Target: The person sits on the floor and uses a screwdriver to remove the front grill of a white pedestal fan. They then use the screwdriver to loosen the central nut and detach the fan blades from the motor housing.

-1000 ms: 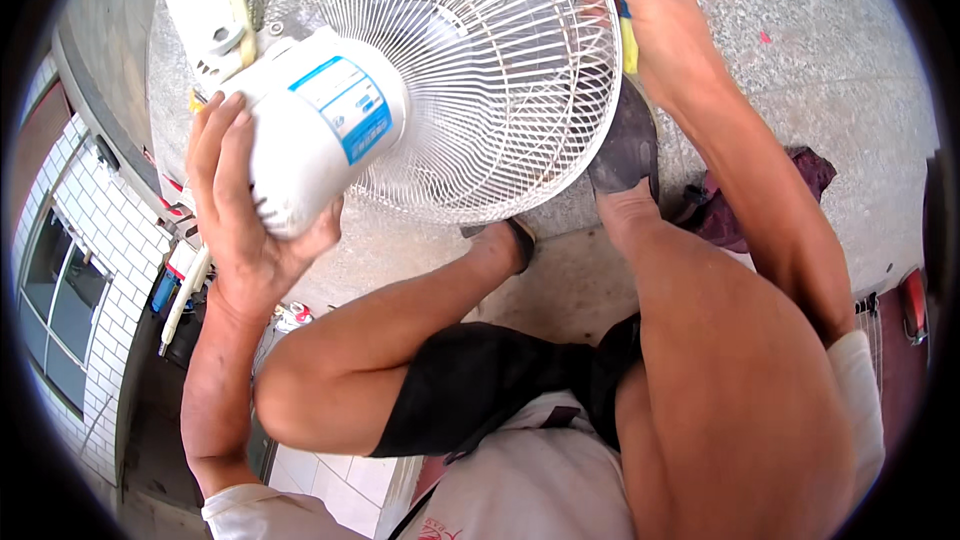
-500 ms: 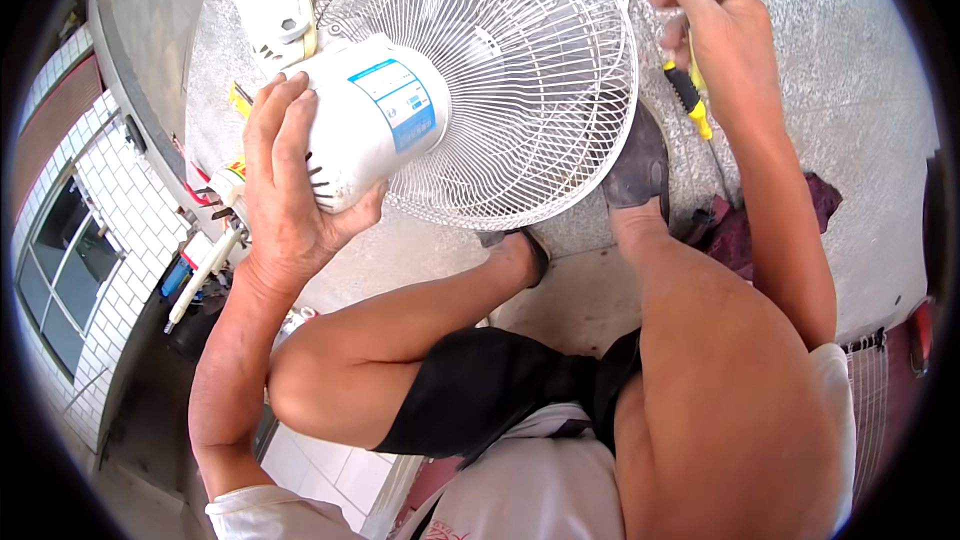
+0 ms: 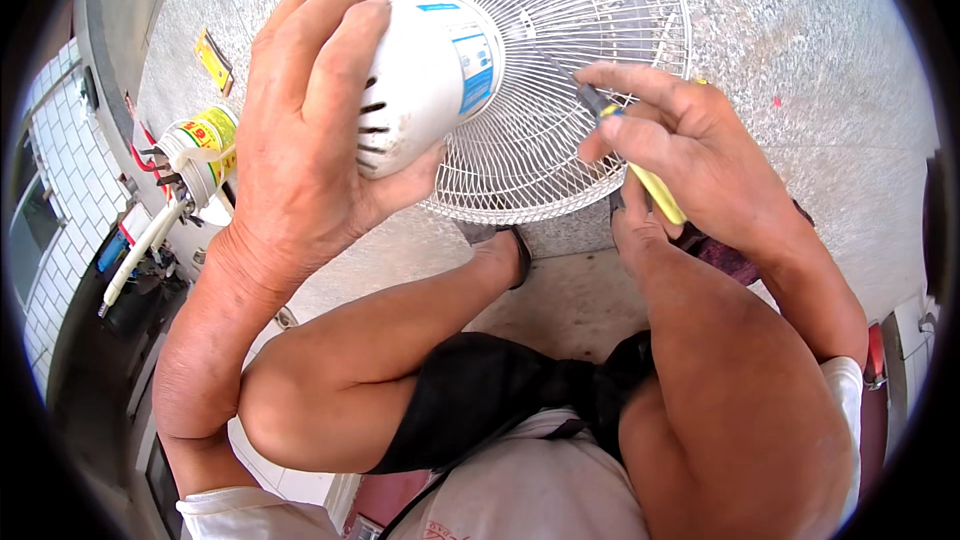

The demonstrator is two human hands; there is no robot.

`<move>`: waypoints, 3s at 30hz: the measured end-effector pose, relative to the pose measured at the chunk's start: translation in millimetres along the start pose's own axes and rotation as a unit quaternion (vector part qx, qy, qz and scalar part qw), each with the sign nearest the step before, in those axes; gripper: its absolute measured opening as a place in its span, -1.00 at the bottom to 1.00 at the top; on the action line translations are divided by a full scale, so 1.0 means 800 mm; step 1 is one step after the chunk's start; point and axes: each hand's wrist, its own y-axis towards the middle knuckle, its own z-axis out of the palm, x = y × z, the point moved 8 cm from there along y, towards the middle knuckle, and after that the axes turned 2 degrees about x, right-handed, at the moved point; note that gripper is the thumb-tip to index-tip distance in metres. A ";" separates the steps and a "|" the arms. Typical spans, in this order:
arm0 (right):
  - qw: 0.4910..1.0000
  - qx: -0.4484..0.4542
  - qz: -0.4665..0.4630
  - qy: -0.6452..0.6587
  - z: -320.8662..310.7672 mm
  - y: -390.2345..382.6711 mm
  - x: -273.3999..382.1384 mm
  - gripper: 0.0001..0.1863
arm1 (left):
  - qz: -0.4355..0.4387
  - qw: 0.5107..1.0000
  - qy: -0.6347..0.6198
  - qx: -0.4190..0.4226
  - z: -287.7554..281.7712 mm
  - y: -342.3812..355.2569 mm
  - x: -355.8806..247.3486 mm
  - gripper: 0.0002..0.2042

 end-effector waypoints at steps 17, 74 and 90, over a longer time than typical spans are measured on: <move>0.970 -0.103 -0.115 -0.187 0.023 0.005 0.029 -0.48 | -0.007 0.999 -0.001 -0.035 0.000 0.000 -0.004 -0.19; 0.631 0.067 -0.372 -0.677 0.106 0.107 0.206 -0.81 | -0.074 0.997 -0.002 -0.037 0.006 -0.004 -0.002 -0.07; 0.942 -0.261 -0.195 0.080 -0.056 0.009 0.096 -0.74 | -0.035 0.999 -0.009 -0.039 0.000 -0.010 0.006 -0.07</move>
